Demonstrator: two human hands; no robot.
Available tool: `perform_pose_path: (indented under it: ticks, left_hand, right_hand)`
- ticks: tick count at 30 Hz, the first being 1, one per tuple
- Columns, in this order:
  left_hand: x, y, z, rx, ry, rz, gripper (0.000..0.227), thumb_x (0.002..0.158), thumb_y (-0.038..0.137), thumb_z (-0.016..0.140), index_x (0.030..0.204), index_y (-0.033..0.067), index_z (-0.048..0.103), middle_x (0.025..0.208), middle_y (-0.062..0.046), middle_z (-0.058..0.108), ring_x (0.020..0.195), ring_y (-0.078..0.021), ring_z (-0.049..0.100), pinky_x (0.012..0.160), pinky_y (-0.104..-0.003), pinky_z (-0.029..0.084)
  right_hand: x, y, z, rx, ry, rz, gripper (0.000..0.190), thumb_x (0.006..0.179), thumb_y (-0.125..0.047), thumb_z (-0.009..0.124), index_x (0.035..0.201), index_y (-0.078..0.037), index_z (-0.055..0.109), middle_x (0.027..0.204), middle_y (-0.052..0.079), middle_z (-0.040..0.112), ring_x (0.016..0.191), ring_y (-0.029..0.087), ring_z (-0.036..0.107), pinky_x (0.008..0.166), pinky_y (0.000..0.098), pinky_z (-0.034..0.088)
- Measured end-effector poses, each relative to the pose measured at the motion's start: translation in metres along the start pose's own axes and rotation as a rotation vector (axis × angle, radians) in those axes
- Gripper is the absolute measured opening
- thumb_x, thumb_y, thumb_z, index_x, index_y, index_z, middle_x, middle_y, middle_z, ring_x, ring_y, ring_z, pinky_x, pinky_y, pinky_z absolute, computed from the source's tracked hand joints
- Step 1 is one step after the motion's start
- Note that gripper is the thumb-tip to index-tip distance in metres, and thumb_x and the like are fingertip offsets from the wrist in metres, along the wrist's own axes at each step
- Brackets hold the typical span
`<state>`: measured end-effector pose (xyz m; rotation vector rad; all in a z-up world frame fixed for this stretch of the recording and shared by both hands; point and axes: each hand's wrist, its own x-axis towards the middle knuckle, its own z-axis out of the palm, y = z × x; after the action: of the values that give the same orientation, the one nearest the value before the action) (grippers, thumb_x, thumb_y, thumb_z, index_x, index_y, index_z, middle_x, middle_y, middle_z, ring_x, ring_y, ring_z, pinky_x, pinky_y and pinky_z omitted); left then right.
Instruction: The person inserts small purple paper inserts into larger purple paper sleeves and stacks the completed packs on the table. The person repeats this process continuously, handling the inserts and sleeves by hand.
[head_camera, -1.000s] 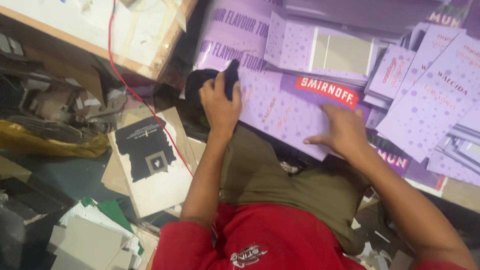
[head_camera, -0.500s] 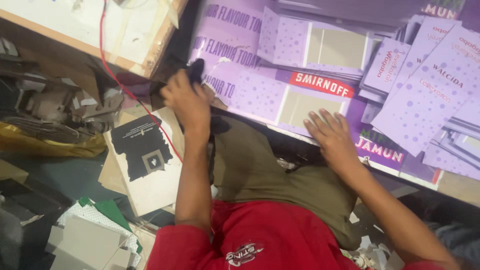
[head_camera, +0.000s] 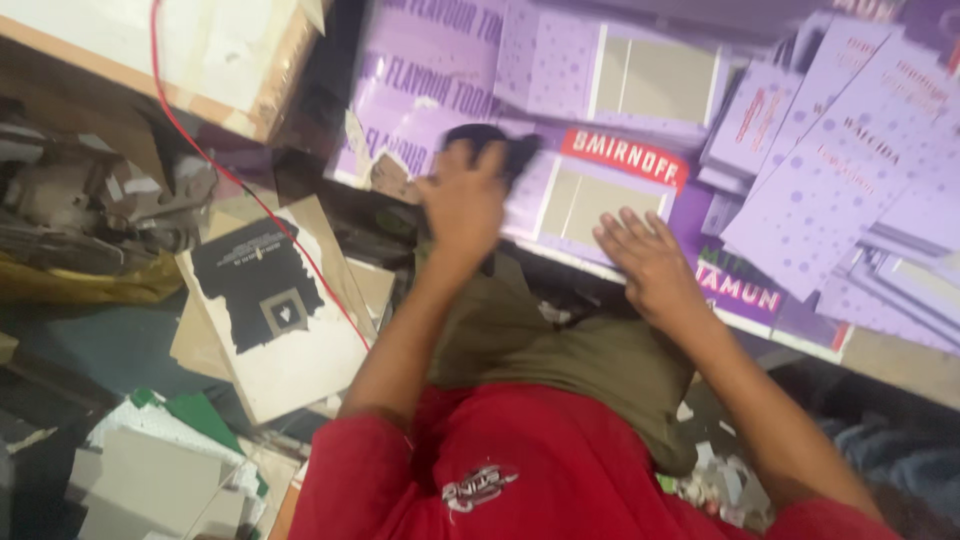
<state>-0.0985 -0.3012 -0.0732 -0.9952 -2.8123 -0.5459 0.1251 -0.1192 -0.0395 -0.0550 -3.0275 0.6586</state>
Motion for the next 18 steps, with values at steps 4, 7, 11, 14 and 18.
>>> perform_pose_path:
  ticks: [4,7,11,14,18]
  left_hand:
    - [0.045,-0.065,-0.024,0.128,0.1,-0.206,0.042,0.091,0.031,0.068,0.132,0.0212,0.061,0.131,-0.023,0.053,0.122,-0.0443,0.05,0.09,-0.069,0.035]
    - [0.065,-0.064,-0.036,0.328,0.239,-0.194,0.058,0.089,0.047,0.069,0.137,0.018,0.057,0.137,-0.028,0.05,0.121,-0.0449,0.048,0.092,-0.07,0.035]
    - [0.037,-0.009,-0.031,0.178,0.243,-0.077,0.085,0.084,0.063,0.076,0.144,0.009,0.047,0.144,-0.03,0.047,0.125,-0.0466,0.046,0.103,-0.06,0.039]
    - [0.01,0.025,-0.033,-0.043,-0.175,-0.324,0.095,0.084,0.048,0.08,0.155,0.0016,0.039,0.145,-0.026,0.046,0.126,-0.0454,0.047,0.1,-0.057,0.043]
    - [0.018,0.025,-0.048,-0.254,-0.207,-0.476,0.105,0.073,0.038,0.09,0.151,-0.0049,0.035,0.127,-0.031,0.057,0.113,-0.0454,0.059,0.088,-0.051,0.05]
  right_hand:
    - [0.004,-0.001,-0.01,-0.026,-0.02,0.023,0.082,0.068,0.011,0.056,0.147,-0.011,0.054,0.157,0.009,0.05,0.152,0.029,0.039,0.128,0.0515,0.025]
    - [0.001,0.001,-0.028,0.076,-0.128,0.008,0.078,0.067,-0.009,0.07,0.143,-0.01,0.054,0.156,0.013,0.046,0.149,0.032,0.035,0.123,0.0528,0.023]
    - [0.017,0.0,-0.046,0.029,-0.184,-0.066,0.078,0.075,-0.042,0.079,0.143,-0.013,0.054,0.155,0.01,0.047,0.144,0.033,0.039,0.12,0.0529,0.027]
    - [0.052,-0.006,-0.036,0.033,-0.098,-0.241,0.077,0.078,-0.046,0.076,0.144,-0.012,0.055,0.154,0.011,0.049,0.142,0.039,0.04,0.116,0.0537,0.029]
    - [0.085,-0.009,-0.013,0.092,-0.128,-0.248,0.074,0.081,-0.042,0.078,0.142,-0.006,0.058,0.152,0.01,0.055,0.131,0.04,0.043,0.11,0.0547,0.03]
